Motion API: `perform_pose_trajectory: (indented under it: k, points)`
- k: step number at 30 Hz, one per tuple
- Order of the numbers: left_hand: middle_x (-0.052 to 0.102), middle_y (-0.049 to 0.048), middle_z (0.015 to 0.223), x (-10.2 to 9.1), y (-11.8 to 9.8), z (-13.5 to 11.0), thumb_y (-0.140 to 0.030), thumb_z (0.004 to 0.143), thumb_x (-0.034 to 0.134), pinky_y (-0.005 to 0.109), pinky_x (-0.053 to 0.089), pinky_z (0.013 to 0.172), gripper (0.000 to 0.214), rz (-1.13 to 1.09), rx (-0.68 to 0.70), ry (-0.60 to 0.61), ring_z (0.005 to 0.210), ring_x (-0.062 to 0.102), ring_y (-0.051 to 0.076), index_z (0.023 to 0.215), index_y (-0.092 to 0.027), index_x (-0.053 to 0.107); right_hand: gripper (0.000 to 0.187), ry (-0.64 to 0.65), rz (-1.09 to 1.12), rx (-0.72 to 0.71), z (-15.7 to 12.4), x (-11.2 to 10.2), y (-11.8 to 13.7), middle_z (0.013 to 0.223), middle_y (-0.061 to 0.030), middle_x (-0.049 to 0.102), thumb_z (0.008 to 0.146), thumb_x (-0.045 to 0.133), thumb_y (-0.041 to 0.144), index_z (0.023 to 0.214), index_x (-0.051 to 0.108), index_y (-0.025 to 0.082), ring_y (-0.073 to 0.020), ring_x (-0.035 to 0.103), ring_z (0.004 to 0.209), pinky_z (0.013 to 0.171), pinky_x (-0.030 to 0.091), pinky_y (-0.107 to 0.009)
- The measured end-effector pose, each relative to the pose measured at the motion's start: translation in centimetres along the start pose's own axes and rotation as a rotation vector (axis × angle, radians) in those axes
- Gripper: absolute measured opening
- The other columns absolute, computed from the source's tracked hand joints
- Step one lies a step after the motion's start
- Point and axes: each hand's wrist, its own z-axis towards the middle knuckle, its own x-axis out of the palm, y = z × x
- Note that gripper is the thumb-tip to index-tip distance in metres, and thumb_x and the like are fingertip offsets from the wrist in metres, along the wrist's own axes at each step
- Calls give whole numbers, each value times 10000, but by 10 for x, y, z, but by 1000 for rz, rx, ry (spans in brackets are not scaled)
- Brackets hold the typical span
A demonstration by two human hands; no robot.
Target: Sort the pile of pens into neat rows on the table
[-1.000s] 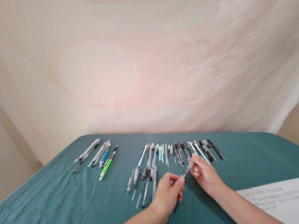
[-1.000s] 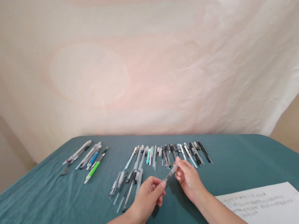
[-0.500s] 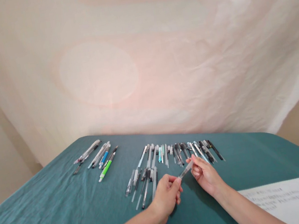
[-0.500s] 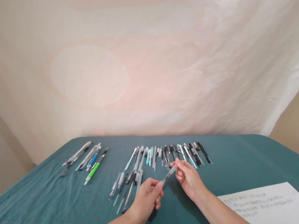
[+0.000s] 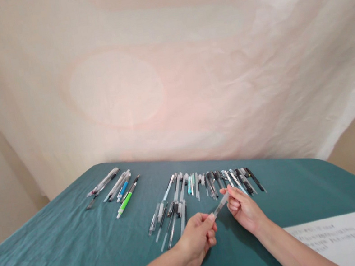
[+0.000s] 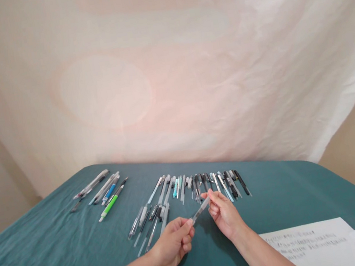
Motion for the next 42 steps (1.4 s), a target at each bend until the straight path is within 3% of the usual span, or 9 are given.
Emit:
perform_pose_trajectory:
  k: [6,12,15,19,25,28,34,40,42]
  points:
    - [451,-25,598,2,-8,-3,-203,788,539,93,224,367,152,-249,-220,91,378,290,-30,695,-112,460,204,5,-12,-12,-1,1,1,809,-18,658,654,678,342,732,622,162,-4,285,351,335,287,-174]
    - [461,-21,609,2,-9,-2,-195,772,558,89,292,391,137,-278,-213,96,401,343,-21,702,-118,468,234,23,35,8,-3,6,-3,913,-36,657,703,633,380,819,622,177,-23,382,398,369,365,-173]
    - [465,-26,588,3,-5,-1,-199,770,559,102,302,400,149,-218,-123,64,404,346,-10,691,-129,454,246,-16,99,32,-1,5,-7,738,-9,642,700,637,398,777,616,165,-28,394,403,355,359,-155]
    - [476,-27,577,3,-1,-1,-216,773,555,121,317,421,155,-146,-65,38,418,357,4,698,-136,445,223,-54,102,13,1,2,-8,485,55,476,668,681,357,656,590,153,-33,366,389,340,344,-141]
    - [462,-34,572,4,-1,-3,-240,778,542,134,276,417,172,-90,-85,24,416,341,7,702,-141,425,184,-13,62,0,2,-1,-7,434,74,396,668,689,309,680,628,136,-25,317,374,336,327,-138]
    - [449,-39,570,4,-2,-4,-282,779,536,137,225,402,190,-84,-105,50,402,311,2,717,-142,424,164,7,66,-9,3,-1,-6,503,49,482,674,684,283,725,646,132,-19,306,381,333,326,-133]
    - [437,-43,577,4,-3,-4,-317,780,522,145,205,412,204,-67,-108,72,405,294,0,754,-136,434,222,33,115,17,1,1,-6,878,-37,633,719,636,321,848,645,140,-6,363,415,350,361,-134]
    - [443,-40,584,6,-3,-5,-288,785,512,156,223,426,186,-40,-96,81,420,322,13,736,-149,398,197,-18,106,5,1,3,-8,487,43,519,715,648,323,677,628,131,-22,382,392,344,351,-122]
    - [438,-40,584,6,-4,-6,-291,784,513,156,223,428,185,-41,-105,86,422,322,12,745,-144,407,161,-22,102,0,2,2,-9,476,49,508,703,667,279,680,629,125,-17,375,393,346,347,-115]
